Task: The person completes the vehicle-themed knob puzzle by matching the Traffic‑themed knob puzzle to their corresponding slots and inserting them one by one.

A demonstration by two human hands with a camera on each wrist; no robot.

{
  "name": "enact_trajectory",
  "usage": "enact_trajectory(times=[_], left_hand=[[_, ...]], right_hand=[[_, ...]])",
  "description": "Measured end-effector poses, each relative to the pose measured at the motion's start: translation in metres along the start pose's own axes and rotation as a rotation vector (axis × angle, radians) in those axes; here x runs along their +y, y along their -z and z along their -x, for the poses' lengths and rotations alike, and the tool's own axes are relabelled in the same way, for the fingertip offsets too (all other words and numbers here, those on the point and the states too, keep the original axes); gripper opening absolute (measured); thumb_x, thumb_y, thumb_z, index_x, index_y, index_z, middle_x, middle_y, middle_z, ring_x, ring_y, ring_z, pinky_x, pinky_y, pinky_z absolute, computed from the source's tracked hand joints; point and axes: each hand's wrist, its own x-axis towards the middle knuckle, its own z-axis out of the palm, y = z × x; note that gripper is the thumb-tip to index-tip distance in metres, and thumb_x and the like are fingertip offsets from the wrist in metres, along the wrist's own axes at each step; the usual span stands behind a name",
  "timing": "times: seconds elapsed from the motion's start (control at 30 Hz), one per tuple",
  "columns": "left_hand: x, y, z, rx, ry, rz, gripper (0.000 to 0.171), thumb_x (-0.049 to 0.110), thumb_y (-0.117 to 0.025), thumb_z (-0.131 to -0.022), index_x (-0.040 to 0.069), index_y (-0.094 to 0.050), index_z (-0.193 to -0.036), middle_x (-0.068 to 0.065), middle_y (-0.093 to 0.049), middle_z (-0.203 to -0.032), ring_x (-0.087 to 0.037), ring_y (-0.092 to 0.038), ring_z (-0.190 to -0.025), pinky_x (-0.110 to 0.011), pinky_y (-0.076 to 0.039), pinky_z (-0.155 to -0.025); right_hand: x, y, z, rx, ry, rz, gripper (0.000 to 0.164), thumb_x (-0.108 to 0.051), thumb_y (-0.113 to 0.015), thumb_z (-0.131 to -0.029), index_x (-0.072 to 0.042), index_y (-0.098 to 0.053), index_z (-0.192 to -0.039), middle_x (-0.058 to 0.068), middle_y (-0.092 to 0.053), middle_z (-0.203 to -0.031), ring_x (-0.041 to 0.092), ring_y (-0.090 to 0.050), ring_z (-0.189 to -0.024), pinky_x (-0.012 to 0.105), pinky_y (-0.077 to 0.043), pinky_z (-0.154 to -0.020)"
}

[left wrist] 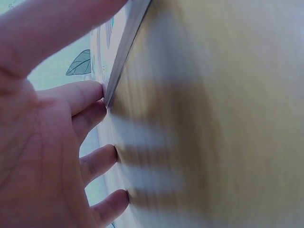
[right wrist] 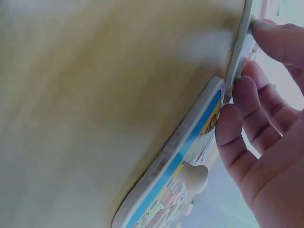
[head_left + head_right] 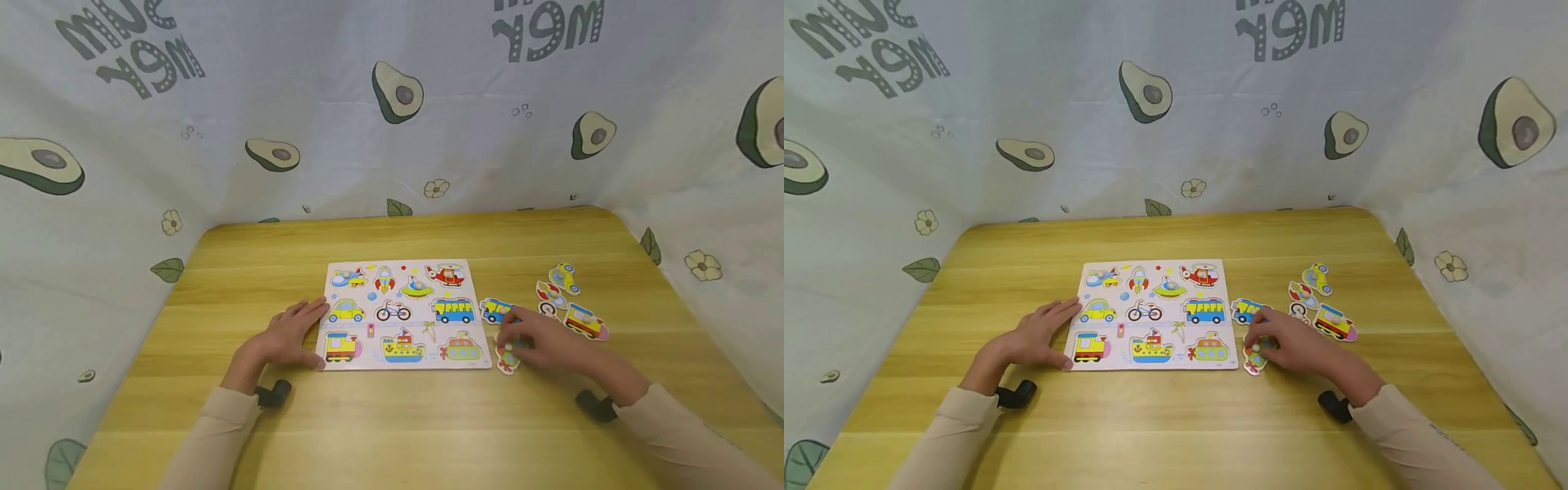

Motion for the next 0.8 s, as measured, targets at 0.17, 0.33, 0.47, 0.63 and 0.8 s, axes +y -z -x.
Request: enact_trajectory(times=[0.17, 0.33, 0.47, 0.63, 0.8], left_hand=[[0.0, -0.002, 0.001, 0.001, -0.001, 0.003, 0.105, 0.039, -0.085, -0.072, 0.012, -0.03, -0.157, -0.008, -0.023, -0.167, -0.045, -0.017, -0.151, -0.071, -0.015, -0.116], [0.0, -0.003, -0.001, 0.006, -0.015, -0.008, 0.105, 0.041, -0.085, -0.072, 0.013, -0.03, -0.157, -0.007, -0.023, -0.166, -0.045, -0.017, -0.151, -0.071, -0.016, -0.116], [0.0, -0.003, -0.003, 0.009, -0.019, -0.001, 0.105, 0.041, -0.085, -0.071, 0.014, -0.03, -0.157, -0.007, -0.023, -0.167, -0.044, -0.017, -0.151, -0.07, -0.015, -0.116], [0.001, -0.002, -0.002, 0.002, -0.006, 0.012, 0.106, 0.04, -0.085, -0.071, 0.013, -0.03, -0.157, -0.007, -0.023, -0.167, -0.044, -0.017, -0.151, -0.072, -0.015, -0.115], [-0.002, -0.001, -0.001, 0.002, -0.004, 0.008, 0.106, 0.041, -0.085, -0.071, 0.014, -0.029, -0.157, -0.007, -0.022, -0.167, -0.044, -0.017, -0.151, -0.071, -0.015, -0.116]], right_hand=[[0.003, 0.001, 0.0, -0.001, 0.026, -0.029, 0.028, 0.0, -0.076, -0.08, -0.026, -0.072, -0.09, -0.007, -0.059, -0.101, 0.004, -0.055, -0.09, 0.025, -0.051, -0.075], [0.002, 0.002, 0.001, 0.011, -0.014, -0.026, 0.029, -0.001, -0.075, -0.081, -0.029, -0.072, -0.088, -0.01, -0.061, -0.099, 0.003, -0.057, -0.09, 0.024, -0.052, -0.075], [0.003, 0.006, 0.003, 0.079, -0.012, -0.035, 0.031, 0.0, -0.075, -0.08, -0.03, -0.073, -0.087, -0.011, -0.059, -0.095, 0.0, -0.053, -0.08, 0.021, -0.047, -0.067], [0.005, 0.011, 0.001, 0.123, -0.001, -0.043, 0.025, -0.002, -0.078, -0.079, -0.025, -0.075, -0.089, -0.012, -0.055, -0.089, -0.001, -0.046, -0.072, 0.019, -0.042, -0.061], [0.005, 0.013, -0.004, 0.148, 0.027, -0.058, 0.024, -0.001, -0.076, -0.081, -0.024, -0.075, -0.091, -0.01, -0.055, -0.089, 0.005, -0.046, -0.071, 0.018, -0.04, -0.061]])
